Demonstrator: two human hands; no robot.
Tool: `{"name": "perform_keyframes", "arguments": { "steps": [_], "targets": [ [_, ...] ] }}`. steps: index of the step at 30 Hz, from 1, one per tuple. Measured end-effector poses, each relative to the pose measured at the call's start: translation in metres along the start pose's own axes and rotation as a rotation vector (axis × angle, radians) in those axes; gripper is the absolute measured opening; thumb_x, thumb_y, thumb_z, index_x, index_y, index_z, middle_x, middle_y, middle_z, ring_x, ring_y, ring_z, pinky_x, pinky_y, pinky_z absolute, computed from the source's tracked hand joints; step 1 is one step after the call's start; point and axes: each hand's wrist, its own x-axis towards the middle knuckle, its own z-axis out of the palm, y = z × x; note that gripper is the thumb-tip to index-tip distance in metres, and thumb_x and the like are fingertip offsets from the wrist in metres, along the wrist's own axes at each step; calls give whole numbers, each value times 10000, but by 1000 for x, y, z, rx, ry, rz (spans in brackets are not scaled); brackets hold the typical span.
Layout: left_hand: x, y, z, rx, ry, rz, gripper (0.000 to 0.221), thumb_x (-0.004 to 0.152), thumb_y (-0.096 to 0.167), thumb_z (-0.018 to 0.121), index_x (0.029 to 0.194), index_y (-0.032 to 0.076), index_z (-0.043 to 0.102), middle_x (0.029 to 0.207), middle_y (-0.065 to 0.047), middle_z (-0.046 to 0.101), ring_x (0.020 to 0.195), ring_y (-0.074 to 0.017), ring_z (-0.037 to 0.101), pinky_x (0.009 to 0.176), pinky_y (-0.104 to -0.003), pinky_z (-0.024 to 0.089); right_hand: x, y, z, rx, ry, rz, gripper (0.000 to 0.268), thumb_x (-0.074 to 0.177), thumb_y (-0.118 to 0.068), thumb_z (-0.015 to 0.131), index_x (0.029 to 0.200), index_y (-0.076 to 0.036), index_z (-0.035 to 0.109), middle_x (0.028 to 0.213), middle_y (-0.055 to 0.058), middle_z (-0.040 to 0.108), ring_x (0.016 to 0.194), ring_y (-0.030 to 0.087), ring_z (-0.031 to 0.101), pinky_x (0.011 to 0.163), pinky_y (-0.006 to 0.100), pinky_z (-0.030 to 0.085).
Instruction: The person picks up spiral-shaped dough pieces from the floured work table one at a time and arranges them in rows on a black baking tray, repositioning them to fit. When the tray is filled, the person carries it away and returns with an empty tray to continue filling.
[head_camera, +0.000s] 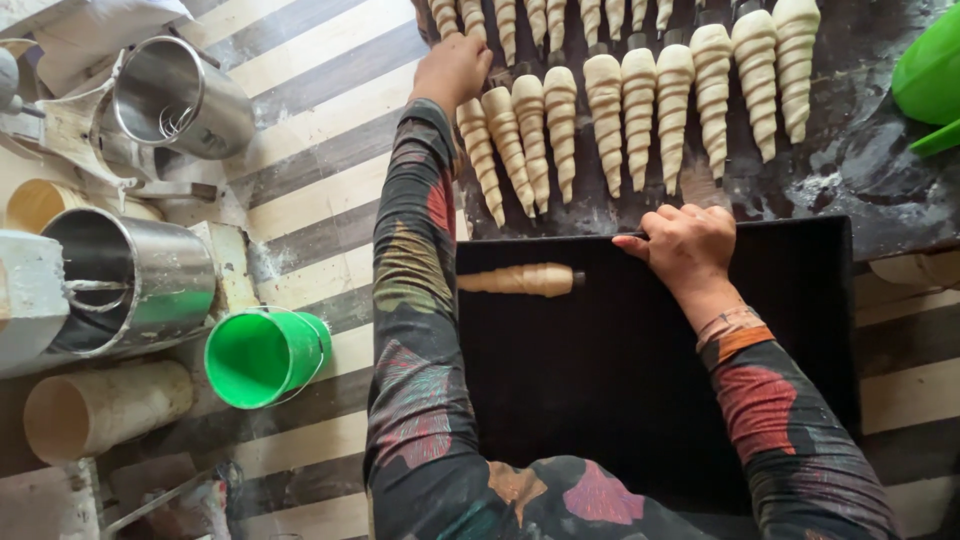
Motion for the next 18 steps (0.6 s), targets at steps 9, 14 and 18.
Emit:
{"name": "perform_keyframes", "arguments": {
  "steps": [9,14,18],
  "targets": [
    [-150,-2,-62,-31,134,34,396,1019,424,592,1238,100,657,1160,-141,684,1117,-387,618,966,-510,474,-4,4,10,-26,0,-10,566,901,-692,634,621,-204,569,667,-13,576,666,225,640,668,411,451],
    [-310,-84,-18,-341,-12,-307,642,1023,483,582,1485,66,424,1405,-206,552,1282,-389,535,1041,-517,443,-5,4,10,-37,-1,-23,562,929,-695,615,641,-213,597,687,-15,603,688,223,651,671,413,450],
    [-424,-18,-30,-1528,-570,-834,713,886,634,458,1512,297,397,1325,-18,599,1178,-240,568,908,-527,529,-7,7,16,-29,24,-17,568,938,-705,592,643,-221,630,679,-21,619,685,227,662,663,418,460]
  ]
}}
